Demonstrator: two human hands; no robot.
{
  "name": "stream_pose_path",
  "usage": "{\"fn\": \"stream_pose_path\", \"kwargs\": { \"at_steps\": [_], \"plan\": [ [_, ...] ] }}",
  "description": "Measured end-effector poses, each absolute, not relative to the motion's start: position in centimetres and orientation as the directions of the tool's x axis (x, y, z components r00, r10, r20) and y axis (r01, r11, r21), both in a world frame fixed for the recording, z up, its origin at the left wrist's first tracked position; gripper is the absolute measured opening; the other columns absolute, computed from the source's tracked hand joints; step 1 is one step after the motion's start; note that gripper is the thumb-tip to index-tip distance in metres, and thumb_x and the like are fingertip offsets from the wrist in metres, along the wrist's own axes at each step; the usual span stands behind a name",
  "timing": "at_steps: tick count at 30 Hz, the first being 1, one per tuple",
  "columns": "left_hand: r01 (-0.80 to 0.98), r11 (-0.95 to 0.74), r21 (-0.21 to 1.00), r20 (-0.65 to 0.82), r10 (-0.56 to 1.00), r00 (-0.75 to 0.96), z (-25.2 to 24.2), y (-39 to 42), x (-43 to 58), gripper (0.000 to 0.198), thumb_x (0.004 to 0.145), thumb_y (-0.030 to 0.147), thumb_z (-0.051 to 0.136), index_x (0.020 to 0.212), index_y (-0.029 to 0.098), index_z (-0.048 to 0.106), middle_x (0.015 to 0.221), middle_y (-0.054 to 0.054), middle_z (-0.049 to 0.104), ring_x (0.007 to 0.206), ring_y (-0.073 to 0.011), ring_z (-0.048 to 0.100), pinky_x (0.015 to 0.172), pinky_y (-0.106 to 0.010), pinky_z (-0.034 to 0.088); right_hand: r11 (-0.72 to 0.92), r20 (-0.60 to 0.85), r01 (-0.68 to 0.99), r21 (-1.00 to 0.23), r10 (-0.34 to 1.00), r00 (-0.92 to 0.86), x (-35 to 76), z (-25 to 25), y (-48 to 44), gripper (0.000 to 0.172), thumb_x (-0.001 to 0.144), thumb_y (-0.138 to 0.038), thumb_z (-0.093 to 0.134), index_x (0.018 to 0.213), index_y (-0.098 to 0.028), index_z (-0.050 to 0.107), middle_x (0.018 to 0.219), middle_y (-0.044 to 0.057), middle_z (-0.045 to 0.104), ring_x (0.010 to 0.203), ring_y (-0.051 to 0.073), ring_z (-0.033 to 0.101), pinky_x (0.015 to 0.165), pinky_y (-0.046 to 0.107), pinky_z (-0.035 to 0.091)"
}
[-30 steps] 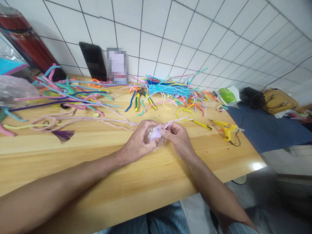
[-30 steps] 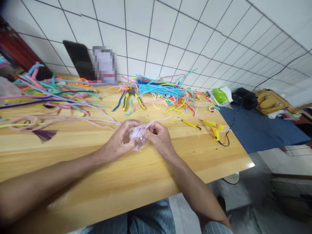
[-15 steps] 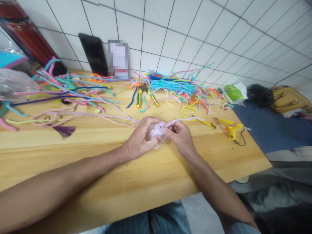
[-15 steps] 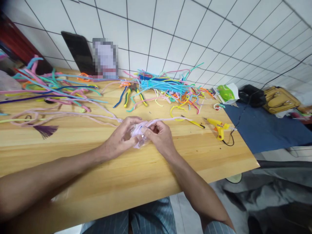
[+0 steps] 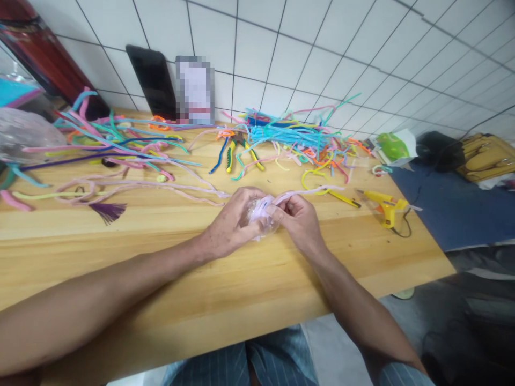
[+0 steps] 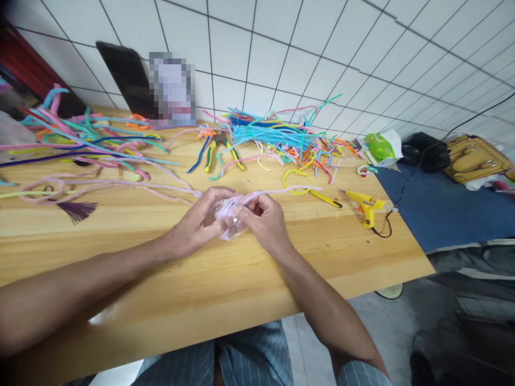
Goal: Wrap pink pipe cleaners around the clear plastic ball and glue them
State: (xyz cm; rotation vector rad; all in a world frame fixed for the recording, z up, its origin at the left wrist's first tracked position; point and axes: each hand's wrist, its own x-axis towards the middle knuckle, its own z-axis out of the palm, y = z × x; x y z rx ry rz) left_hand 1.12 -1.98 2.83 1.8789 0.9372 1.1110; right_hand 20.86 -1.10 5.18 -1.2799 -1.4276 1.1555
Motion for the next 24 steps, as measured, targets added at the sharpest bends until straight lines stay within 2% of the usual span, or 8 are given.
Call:
{"fn": "stream_pose_path", "kwargs": {
  "at_steps": [6,11,17,20,24],
  "plan": [
    [0.197,-0.430,0.881,0.347,0.870,0.350,3.0,-1.9,1.0,0.033,0.102,0.037,0.061,0.132,0.023,0.058,0.131,-0.010,0.070,0.123,-0.0261,0.068,0.108,-0.043,0.056,0.031,0.018,0.170,-0.985,0.997,-0.076,20.8,5.1,-1.1,0.042,0.069,-0.049,0.089,0.070,-0.025,0.055,0.066,-0.006,0.052,0.062,0.013,0.044,0.060,0.029,0.039],
    [0.221,-0.455,0.863,0.381,0.872,0.308,2.5,-1.7,1.2,0.038,0.093,0.030,0.070,0.129,0.023,0.059,0.130,-0.009,0.071,0.123,-0.0263,0.069,0.110,-0.043,0.056,0.027,0.016,0.151,-0.988,0.997,-0.074,20.8,5.2,-1.2,0.042,0.068,-0.048,0.091,0.069,-0.025,0.056,0.064,-0.006,0.052,0.062,0.013,0.043,0.060,0.029,0.038],
    [0.262,-0.529,0.807,0.446,0.838,0.315,2.2,-1.8,1.3,0.046,0.090,0.023,0.069,0.134,0.023,0.057,0.132,-0.010,0.070,0.126,-0.0266,0.069,0.112,-0.043,0.057,-0.005,-0.013,0.082,-0.997,0.995,-0.095,21.1,5.3,-1.2,0.038,0.069,-0.051,0.093,0.079,-0.022,0.070,0.069,-0.004,0.060,0.066,0.014,0.051,0.063,0.028,0.043],
    [0.270,-0.583,0.766,0.487,0.801,0.349,1.9,-1.7,1.2,0.049,0.093,0.024,0.067,0.141,0.022,0.056,0.140,-0.013,0.066,0.134,-0.0286,0.065,0.118,-0.046,0.054,-0.002,-0.008,0.061,-0.998,0.996,-0.092,21.2,5.2,-1.1,0.037,0.067,-0.049,0.095,0.078,-0.021,0.072,0.069,-0.004,0.062,0.066,0.014,0.052,0.063,0.028,0.043],
    [0.252,-0.635,0.730,0.523,0.757,0.392,1.7,-1.4,1.1,0.043,0.098,0.027,0.064,0.140,0.022,0.058,0.143,-0.014,0.064,0.138,-0.0288,0.062,0.119,-0.048,0.053,0.009,0.004,0.050,-0.999,0.995,-0.100,21.1,5.2,-1.1,0.037,0.066,-0.047,0.096,0.077,-0.022,0.072,0.069,-0.004,0.061,0.065,0.014,0.052,0.062,0.028,0.043]
  ]
}}
